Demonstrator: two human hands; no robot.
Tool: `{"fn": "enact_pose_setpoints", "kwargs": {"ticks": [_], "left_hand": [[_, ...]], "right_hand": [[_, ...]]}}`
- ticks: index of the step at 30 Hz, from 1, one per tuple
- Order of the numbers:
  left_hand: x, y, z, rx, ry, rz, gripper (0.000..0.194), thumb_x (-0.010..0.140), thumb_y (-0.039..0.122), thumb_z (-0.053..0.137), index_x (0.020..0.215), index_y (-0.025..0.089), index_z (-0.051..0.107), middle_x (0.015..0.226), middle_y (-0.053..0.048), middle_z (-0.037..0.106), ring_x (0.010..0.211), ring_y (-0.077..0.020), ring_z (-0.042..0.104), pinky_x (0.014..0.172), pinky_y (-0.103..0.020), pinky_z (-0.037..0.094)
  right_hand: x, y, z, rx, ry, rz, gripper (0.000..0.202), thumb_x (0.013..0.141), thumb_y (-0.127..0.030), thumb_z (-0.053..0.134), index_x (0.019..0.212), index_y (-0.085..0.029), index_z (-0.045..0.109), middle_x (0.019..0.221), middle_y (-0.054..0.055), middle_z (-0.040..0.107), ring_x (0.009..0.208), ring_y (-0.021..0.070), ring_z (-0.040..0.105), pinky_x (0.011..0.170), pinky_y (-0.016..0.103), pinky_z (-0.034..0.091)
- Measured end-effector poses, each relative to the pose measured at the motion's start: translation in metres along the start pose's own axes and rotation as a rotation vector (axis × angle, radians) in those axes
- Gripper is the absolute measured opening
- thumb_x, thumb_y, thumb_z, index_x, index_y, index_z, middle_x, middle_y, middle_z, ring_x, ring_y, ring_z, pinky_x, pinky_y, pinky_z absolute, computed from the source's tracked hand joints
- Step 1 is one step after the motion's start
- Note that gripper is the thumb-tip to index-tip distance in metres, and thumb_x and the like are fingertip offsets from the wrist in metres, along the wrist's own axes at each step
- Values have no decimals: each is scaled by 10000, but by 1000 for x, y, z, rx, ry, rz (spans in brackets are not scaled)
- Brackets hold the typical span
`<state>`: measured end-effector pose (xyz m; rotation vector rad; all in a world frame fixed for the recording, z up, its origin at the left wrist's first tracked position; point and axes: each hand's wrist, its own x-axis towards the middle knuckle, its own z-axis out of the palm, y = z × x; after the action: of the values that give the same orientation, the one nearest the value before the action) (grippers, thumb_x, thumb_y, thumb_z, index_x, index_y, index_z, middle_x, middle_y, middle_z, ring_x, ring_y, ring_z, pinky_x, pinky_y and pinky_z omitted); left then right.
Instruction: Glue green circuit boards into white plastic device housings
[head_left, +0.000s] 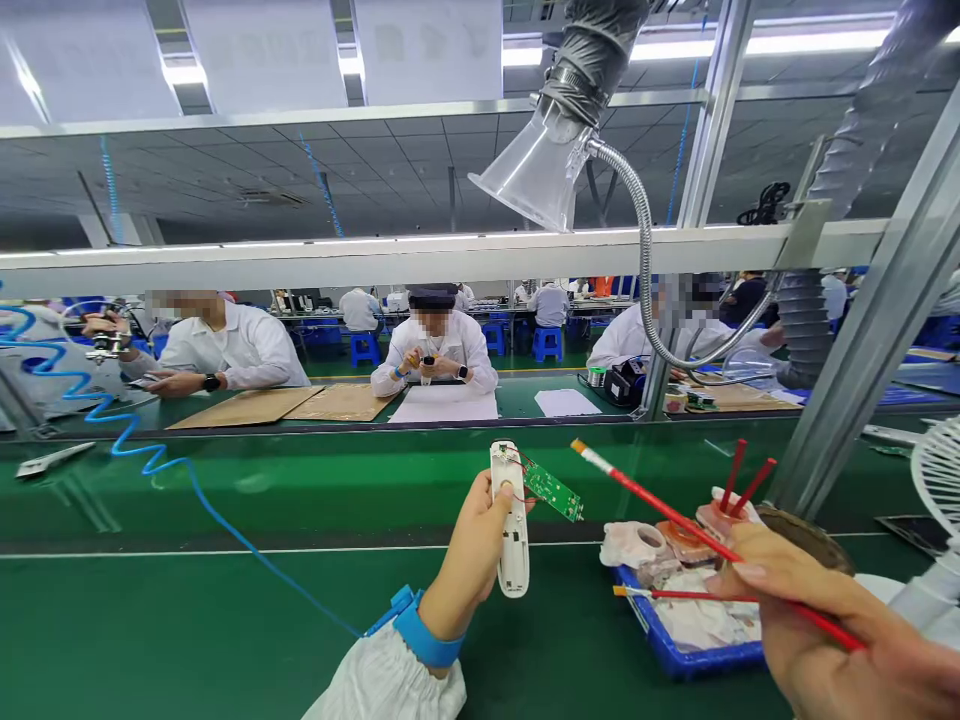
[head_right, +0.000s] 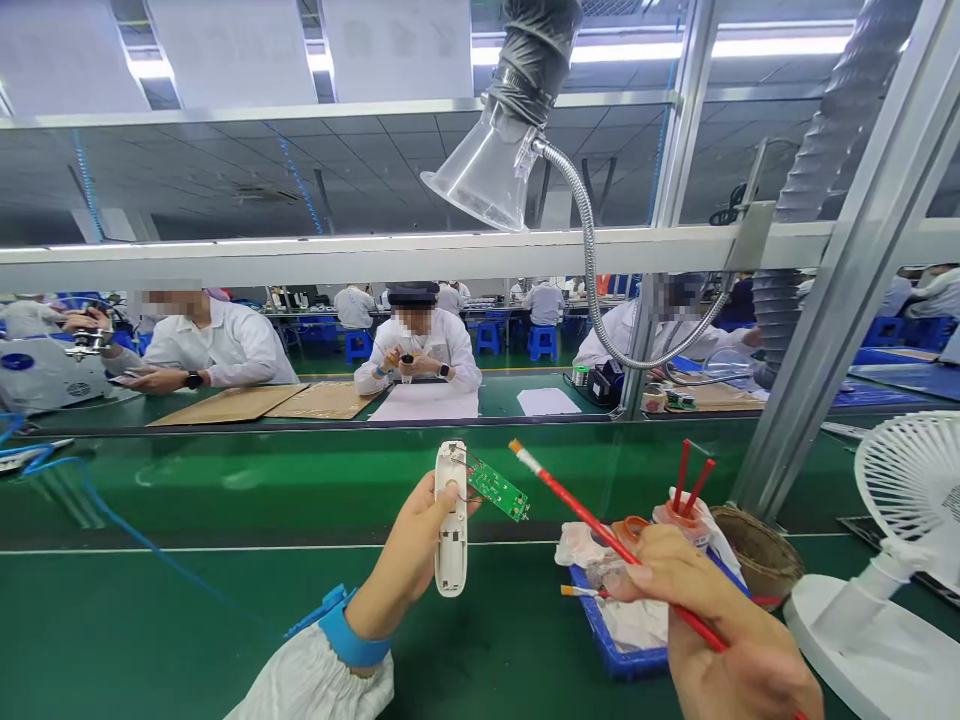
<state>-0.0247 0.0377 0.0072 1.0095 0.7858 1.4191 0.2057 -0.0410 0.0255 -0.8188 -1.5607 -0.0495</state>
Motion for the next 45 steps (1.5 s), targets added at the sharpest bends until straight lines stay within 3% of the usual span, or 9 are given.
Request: {"fn": "enact_pose_setpoints", "kwargs": {"ticks": [5,11,23,31,34,37,40,42,45], "left_hand": [[-5,6,4,3,-42,-35,337,736,399,662,967,172,569,865,-32,597,800,-171,598,820,-343,461],[-9,11,4,71,-119,-42,306,785,387,612,989,173,536,802,-3,560,712,-128,554,736,-306,465],[-10,12,1,213,-185,30,299,802,417,567,946,167,494,723,25,512,631,-100,418,602,-220,342],[-6,5,-1,192,-216,59,269,814,404,565,952,182,506,765,7,561,690,-124,499,686,-250,390],[-6,3,1,161,-232,50,255,824,378,560,974,180,505,864,-28,611,774,-141,550,752,-272,410],[-7,5,2,159,-209,54,255,815,366,574,979,179,519,907,-36,626,787,-139,559,727,-253,417],[-3,8,-1,186,-176,61,253,819,370,559,980,179,521,911,-36,639,793,-140,569,734,-251,422],[6,7,-7,254,-156,21,240,832,365,525,987,182,512,918,-37,651,839,-153,586,755,-257,426],[33,-7,-25,400,-121,-81,191,847,304,484,989,179,509,900,-43,671,861,-173,607,734,-263,437]], "right_hand": [[8,-7,7,290,-89,21,486,934,-505,255,868,-276,679,644,21,673,704,215,641,760,372,515],[1,7,15,410,-188,19,412,968,-406,262,936,-239,637,688,24,643,720,189,582,788,394,454],[3,2,7,322,-142,-35,343,968,-331,320,937,-228,646,719,25,648,720,187,593,814,417,452],[4,3,5,260,-92,-71,347,973,-298,307,923,-219,641,765,29,653,795,185,593,820,375,451],[6,13,5,117,-66,-97,314,963,-260,338,877,-215,636,761,29,640,805,182,584,781,353,453],[10,27,5,-25,-76,-50,280,944,-231,388,823,-209,639,680,13,619,725,164,584,715,319,462],[13,39,5,-22,-9,58,307,950,-241,376,816,-213,651,675,12,640,689,149,611,630,267,485],[8,43,6,-17,36,129,338,959,-265,349,819,-222,653,673,10,661,724,154,637,625,245,500],[-17,50,11,-85,-16,173,336,951,-324,350,849,-232,657,695,5,687,748,166,659,649,232,522]]}}
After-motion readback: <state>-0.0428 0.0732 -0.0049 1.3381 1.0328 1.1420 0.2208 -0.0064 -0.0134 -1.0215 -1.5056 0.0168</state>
